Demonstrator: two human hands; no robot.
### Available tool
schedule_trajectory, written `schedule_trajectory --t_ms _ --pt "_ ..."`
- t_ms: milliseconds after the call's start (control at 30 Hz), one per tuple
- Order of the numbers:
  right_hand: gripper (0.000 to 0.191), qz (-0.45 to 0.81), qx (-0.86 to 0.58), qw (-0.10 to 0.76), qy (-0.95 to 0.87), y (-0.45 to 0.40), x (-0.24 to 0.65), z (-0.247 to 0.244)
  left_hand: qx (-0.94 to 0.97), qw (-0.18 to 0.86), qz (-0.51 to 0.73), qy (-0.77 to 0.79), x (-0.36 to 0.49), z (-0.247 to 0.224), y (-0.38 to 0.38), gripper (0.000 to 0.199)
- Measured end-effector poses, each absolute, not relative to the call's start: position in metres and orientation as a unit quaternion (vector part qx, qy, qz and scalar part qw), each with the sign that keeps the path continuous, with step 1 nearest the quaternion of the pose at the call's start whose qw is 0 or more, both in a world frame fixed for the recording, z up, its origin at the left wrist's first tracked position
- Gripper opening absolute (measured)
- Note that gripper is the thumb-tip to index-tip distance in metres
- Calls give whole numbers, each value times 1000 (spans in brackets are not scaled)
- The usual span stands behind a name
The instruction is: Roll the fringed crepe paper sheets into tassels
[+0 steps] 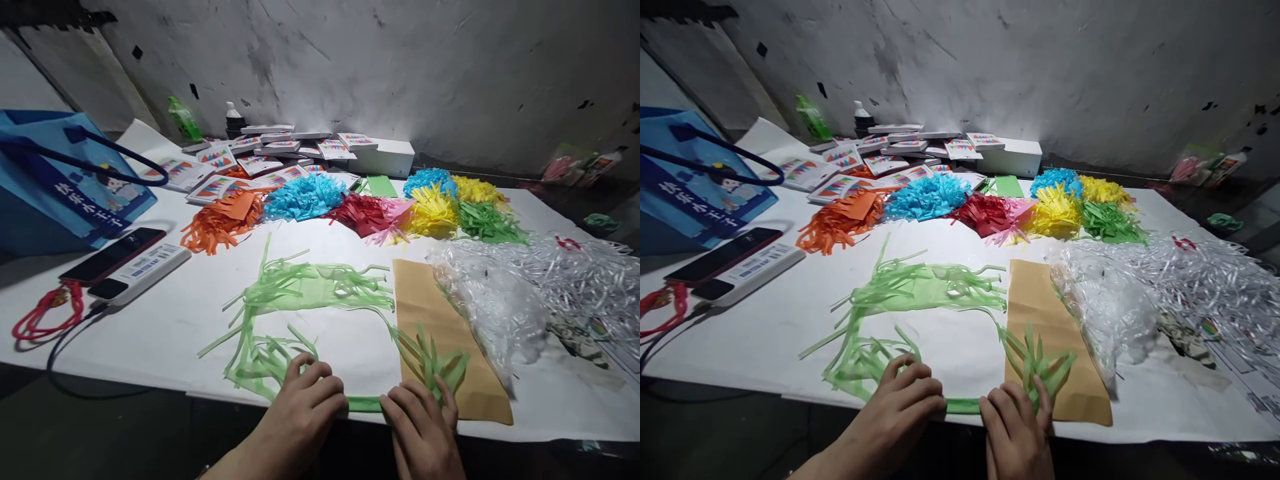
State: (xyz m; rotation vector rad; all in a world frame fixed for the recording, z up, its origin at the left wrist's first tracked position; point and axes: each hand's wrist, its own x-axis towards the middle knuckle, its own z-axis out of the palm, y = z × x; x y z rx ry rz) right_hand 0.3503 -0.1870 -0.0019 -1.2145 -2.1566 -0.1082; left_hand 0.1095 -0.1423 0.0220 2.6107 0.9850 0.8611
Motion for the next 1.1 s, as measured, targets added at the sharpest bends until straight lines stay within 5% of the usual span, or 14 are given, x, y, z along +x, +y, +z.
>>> schedule_trajectory --t_ms 133,267,567,1100 --pt "21 -43 -460 335 -821 -190 351 0 892 111 294 325 103 20 -146 8" --pt "20 4 -498 399 -769 -194 340 2 871 121 329 344 102 12 -148 27" --pt "15 -4 -519 439 -734 -199 337 -10 863 135 335 353 103 15 -145 25" --pt "21 -24 -599 382 -703 -204 323 -16 845 201 234 437 110 34 -155 18"
